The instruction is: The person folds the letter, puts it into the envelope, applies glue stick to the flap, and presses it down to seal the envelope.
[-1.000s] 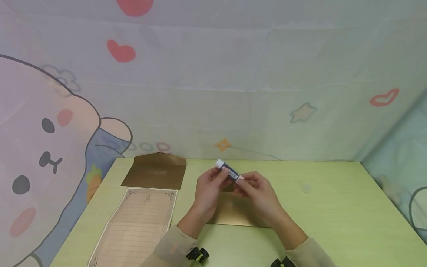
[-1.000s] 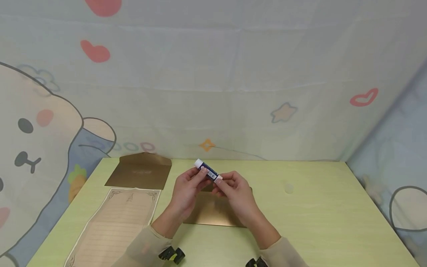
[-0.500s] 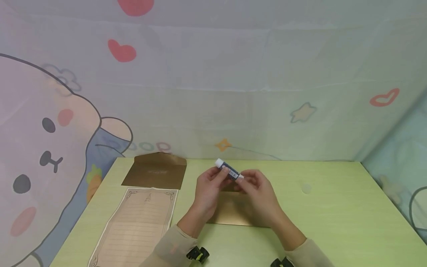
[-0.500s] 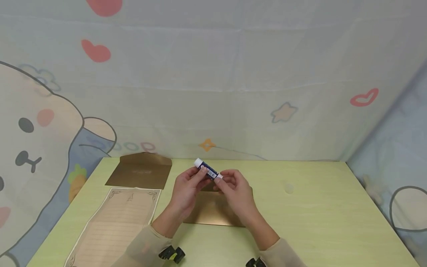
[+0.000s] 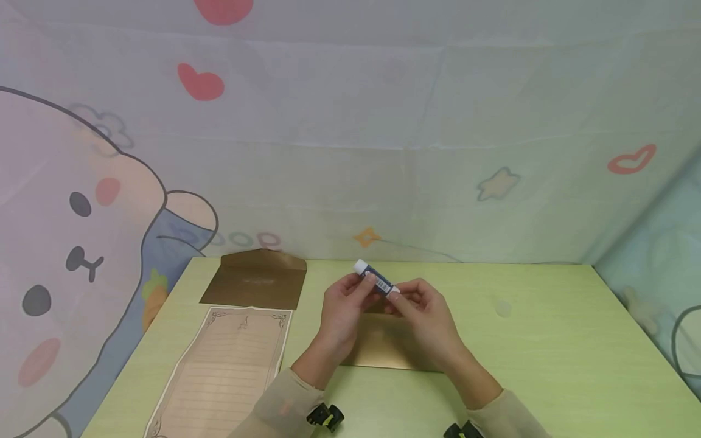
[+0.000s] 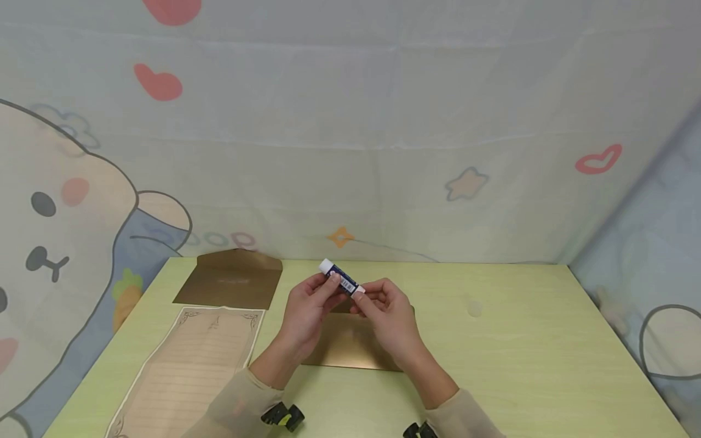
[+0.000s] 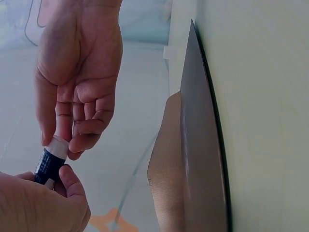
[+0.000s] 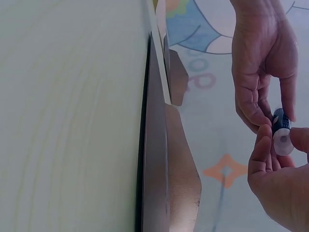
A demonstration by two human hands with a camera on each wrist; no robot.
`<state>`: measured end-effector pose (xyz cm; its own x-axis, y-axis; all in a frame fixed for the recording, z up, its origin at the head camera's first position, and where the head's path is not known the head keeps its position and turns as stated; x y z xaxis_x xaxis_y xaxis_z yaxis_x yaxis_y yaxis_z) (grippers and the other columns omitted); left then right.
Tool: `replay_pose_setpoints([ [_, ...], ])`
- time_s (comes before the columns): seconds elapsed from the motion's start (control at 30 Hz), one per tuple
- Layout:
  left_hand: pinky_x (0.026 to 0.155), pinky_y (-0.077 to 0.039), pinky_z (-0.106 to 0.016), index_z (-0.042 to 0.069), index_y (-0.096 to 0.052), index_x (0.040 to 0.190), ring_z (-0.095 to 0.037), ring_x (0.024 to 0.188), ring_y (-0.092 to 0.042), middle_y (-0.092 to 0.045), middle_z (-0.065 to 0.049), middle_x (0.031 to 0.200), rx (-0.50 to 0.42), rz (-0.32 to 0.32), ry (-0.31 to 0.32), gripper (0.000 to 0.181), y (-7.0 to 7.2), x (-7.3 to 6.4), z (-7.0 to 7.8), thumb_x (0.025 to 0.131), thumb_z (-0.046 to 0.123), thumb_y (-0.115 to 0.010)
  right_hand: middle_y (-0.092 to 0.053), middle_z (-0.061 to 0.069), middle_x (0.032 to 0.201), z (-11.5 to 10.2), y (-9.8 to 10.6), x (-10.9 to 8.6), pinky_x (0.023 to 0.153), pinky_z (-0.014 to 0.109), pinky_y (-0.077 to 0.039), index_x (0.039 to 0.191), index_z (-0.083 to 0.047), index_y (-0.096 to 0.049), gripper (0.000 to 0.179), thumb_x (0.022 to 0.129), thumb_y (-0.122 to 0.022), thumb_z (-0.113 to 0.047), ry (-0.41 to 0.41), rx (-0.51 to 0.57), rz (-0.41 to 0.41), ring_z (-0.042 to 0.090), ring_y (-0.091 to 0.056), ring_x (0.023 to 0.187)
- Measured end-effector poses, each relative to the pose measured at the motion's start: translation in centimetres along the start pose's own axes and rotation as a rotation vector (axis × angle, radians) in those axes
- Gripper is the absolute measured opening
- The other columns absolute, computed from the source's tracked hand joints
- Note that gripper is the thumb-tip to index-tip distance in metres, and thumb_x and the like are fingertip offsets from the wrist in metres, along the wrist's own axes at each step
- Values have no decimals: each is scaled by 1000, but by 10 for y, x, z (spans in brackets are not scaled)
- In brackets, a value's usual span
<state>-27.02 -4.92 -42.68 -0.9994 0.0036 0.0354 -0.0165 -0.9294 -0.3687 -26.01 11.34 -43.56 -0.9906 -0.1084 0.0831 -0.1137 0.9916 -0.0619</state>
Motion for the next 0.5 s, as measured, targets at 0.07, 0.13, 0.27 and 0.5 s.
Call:
replay_pose_setpoints([
  [0.07,92,-60,-32,-11,-67,123,-14,90,-72,-74,-9,104,-3,0,-3,32,0,0,0,103,14,-72,-73,19,109,-1,0,0,98,56,-56,119,2,-63,20,104,-71,-10,10,-4,1,27,-74,93],
  [0.13,92,-60,-32,-11,-67,124,-14,91,-72,-74,-9,105,-10,2,-2,32,0,1,0,103,13,-72,-74,19,110,-2,-1,-1,98,56,-56,119,2,-63,21,104,-71,-10,12,-9,-6,28,-75,95],
  [0.27,92,-60,-33,-11,-66,127,-16,92,-74,-74,-12,108,-3,7,-22,34,1,1,2,103,12,-72,-74,19,113,-3,0,0,99,54,-56,124,2,-63,25,105,-70,-12,-1,-47,-37,30,-75,99],
  [0.5,93,-61,-42,-12,-62,129,-23,98,-74,-63,-17,117,27,-3,-84,33,4,2,13,103,6,-70,-71,17,121,-17,18,3,97,37,-59,135,-1,-59,39,106,-70,-23,59,-241,-37,34,-71,111],
])
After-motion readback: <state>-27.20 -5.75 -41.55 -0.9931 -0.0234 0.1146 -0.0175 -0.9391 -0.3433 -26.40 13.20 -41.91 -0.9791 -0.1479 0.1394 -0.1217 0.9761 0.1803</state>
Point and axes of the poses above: each hand's wrist, its own x-axis towards the middle knuckle, its own y-axis out of the back of the hand, z = x × y, the point moved 6 cm from there along x, towards the middle knuckle
